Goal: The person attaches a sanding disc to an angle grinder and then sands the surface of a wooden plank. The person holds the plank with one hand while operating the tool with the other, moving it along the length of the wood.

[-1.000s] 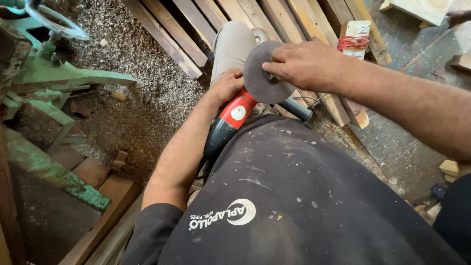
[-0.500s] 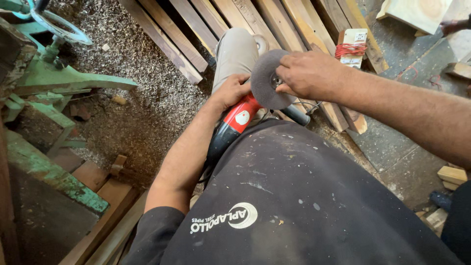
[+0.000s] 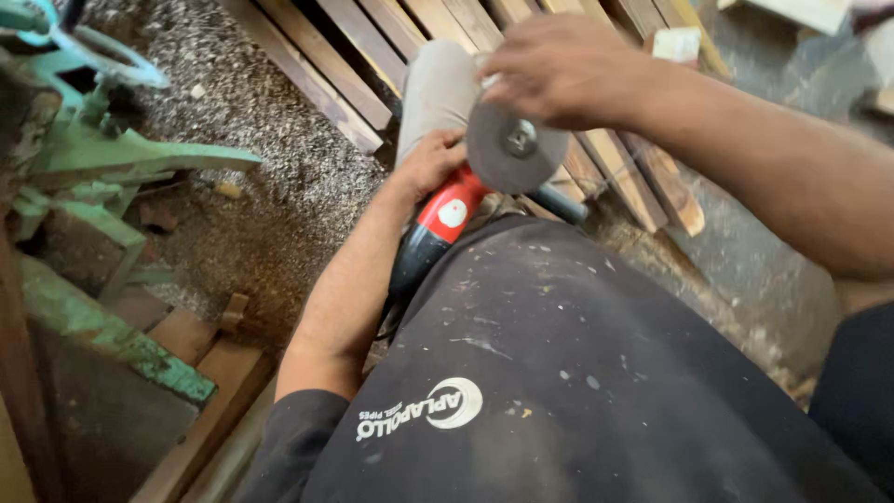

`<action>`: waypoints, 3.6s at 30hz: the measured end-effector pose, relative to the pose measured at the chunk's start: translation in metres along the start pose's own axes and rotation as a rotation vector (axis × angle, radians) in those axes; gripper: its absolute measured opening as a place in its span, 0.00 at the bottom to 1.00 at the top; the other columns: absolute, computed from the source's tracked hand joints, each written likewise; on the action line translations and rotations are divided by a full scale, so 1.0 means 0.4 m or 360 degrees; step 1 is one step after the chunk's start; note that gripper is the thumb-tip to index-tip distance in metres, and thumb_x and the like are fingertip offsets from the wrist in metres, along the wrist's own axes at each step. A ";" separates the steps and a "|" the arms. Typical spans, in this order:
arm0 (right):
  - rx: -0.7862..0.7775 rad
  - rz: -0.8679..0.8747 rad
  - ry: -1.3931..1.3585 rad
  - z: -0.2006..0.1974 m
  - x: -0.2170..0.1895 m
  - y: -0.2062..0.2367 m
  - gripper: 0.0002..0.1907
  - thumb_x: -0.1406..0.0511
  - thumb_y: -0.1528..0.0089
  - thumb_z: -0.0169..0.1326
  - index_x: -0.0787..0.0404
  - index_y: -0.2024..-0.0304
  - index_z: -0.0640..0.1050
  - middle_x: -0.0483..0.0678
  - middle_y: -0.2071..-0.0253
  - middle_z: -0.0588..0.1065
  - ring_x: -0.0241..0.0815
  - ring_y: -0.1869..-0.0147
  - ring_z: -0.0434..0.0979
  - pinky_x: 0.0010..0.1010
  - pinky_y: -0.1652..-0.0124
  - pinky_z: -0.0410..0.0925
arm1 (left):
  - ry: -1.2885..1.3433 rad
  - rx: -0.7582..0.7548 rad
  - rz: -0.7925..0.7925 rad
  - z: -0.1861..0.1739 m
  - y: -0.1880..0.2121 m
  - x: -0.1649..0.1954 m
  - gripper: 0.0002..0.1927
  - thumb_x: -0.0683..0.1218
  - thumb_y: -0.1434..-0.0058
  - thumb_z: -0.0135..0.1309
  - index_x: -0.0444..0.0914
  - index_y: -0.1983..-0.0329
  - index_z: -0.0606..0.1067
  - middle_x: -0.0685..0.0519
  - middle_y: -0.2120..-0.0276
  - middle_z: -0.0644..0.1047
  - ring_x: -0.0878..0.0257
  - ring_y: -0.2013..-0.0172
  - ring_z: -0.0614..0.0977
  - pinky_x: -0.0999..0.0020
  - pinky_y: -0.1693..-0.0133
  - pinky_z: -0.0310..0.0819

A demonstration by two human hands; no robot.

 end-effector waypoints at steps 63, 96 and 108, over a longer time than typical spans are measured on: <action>0.0687 0.0481 -0.0181 0.190 0.003 0.134 0.32 0.48 0.30 0.64 0.64 0.35 0.75 0.56 0.47 0.71 0.56 0.46 0.75 0.44 0.48 0.71 | 0.0498 -0.0011 0.0041 0.005 0.036 0.000 0.17 0.49 0.35 0.57 0.32 0.50 0.79 0.53 0.57 0.83 0.68 0.59 0.82 0.70 0.53 0.79; -0.0825 0.0527 0.0207 0.028 0.031 -0.029 0.41 0.45 0.52 0.70 0.46 0.40 0.73 0.51 0.51 0.80 0.55 0.45 0.79 0.49 0.50 0.71 | 0.0346 0.0000 0.0051 0.022 0.026 0.038 0.24 0.51 0.39 0.59 0.32 0.44 0.77 0.54 0.57 0.83 0.68 0.60 0.82 0.70 0.55 0.78; -0.0275 0.1504 -0.0959 0.189 0.072 0.126 0.51 0.52 0.50 0.69 0.62 0.33 0.59 0.62 0.45 0.71 0.62 0.49 0.78 0.51 0.52 0.73 | -0.0340 0.0411 -0.0014 0.013 0.025 0.056 0.22 0.57 0.41 0.58 0.31 0.60 0.80 0.47 0.69 0.83 0.66 0.68 0.82 0.64 0.63 0.78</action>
Point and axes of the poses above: each hand's wrist, its own y-axis away from the middle knuckle, its own z-axis out of the palm, x = y × z, the point moved 1 cm from there along -y, towards the middle knuckle
